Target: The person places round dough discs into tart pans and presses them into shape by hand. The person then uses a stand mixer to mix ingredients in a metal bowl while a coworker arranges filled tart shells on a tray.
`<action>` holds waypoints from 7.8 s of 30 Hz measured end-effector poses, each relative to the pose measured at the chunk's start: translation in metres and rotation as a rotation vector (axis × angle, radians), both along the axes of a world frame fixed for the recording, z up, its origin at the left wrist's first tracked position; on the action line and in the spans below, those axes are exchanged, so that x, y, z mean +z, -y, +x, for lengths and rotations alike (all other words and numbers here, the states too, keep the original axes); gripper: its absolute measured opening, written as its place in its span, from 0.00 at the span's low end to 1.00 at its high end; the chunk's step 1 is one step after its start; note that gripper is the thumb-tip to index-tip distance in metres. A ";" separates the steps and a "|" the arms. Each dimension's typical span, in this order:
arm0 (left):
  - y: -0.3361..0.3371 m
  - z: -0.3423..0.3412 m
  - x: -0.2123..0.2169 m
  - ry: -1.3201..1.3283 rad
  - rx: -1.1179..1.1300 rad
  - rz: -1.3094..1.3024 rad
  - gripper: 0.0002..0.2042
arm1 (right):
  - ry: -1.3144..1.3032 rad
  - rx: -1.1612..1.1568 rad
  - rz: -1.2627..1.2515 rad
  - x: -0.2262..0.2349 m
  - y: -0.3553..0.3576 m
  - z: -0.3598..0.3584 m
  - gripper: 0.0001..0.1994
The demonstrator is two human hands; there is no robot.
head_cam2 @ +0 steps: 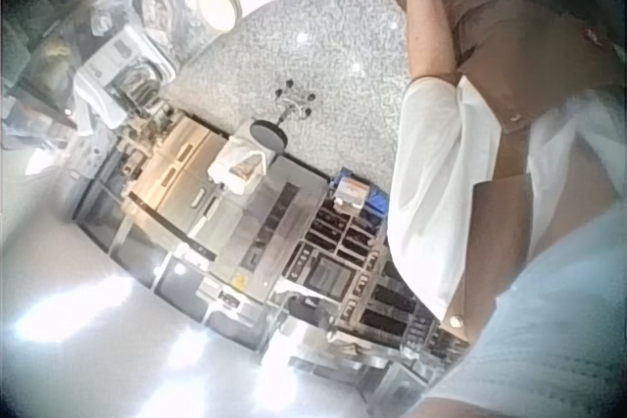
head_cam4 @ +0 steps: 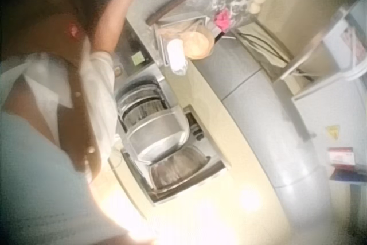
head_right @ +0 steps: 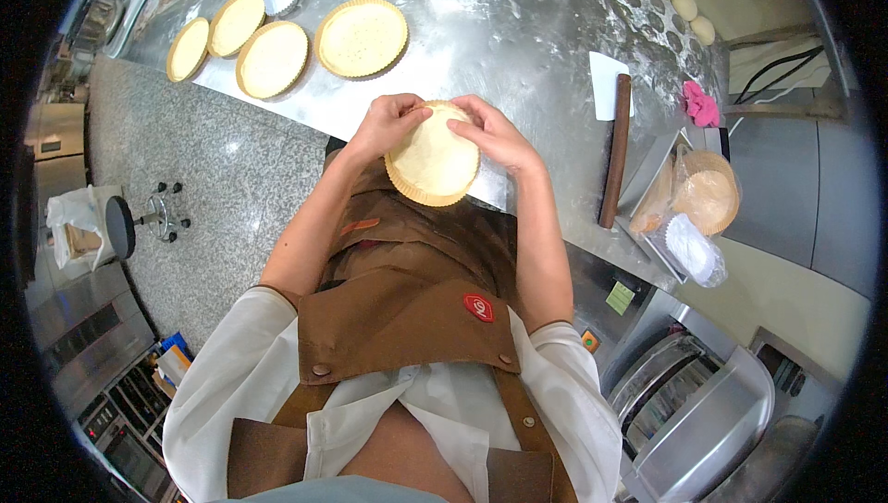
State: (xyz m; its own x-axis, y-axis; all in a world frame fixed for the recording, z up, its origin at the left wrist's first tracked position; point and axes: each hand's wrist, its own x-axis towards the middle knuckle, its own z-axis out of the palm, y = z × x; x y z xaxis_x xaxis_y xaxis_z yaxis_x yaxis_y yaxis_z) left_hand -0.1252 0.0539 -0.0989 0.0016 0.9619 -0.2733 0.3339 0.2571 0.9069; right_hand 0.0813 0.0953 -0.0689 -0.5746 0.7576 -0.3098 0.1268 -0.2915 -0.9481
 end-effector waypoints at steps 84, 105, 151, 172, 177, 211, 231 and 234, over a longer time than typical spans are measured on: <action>-0.005 0.010 0.002 0.049 -0.069 -0.080 0.12 | 0.110 -0.224 0.106 -0.024 0.014 -0.002 0.08; -0.009 0.015 0.009 0.212 -0.063 -0.172 0.15 | 0.181 -0.250 0.111 -0.043 0.006 0.006 0.10; -0.002 0.009 0.006 0.152 -0.031 -0.122 0.13 | 0.038 -0.183 0.145 -0.004 0.018 -0.006 0.11; -0.003 0.014 0.009 0.128 -0.165 -0.088 0.14 | 0.302 -0.175 0.134 -0.030 0.005 0.005 0.14; -0.005 0.011 -0.005 0.102 -0.070 -0.094 0.15 | 0.122 -0.190 0.055 -0.032 0.010 0.006 0.13; -0.001 0.009 -0.001 0.209 -0.028 -0.166 0.12 | 0.141 -0.214 0.239 -0.027 0.018 -0.005 0.10; 0.003 0.005 0.000 0.225 -0.004 -0.174 0.13 | 0.062 -0.106 0.118 -0.017 0.012 0.002 0.13; 0.004 0.007 0.003 0.261 -0.043 -0.190 0.12 | 0.195 -0.166 0.187 -0.036 0.011 -0.001 0.12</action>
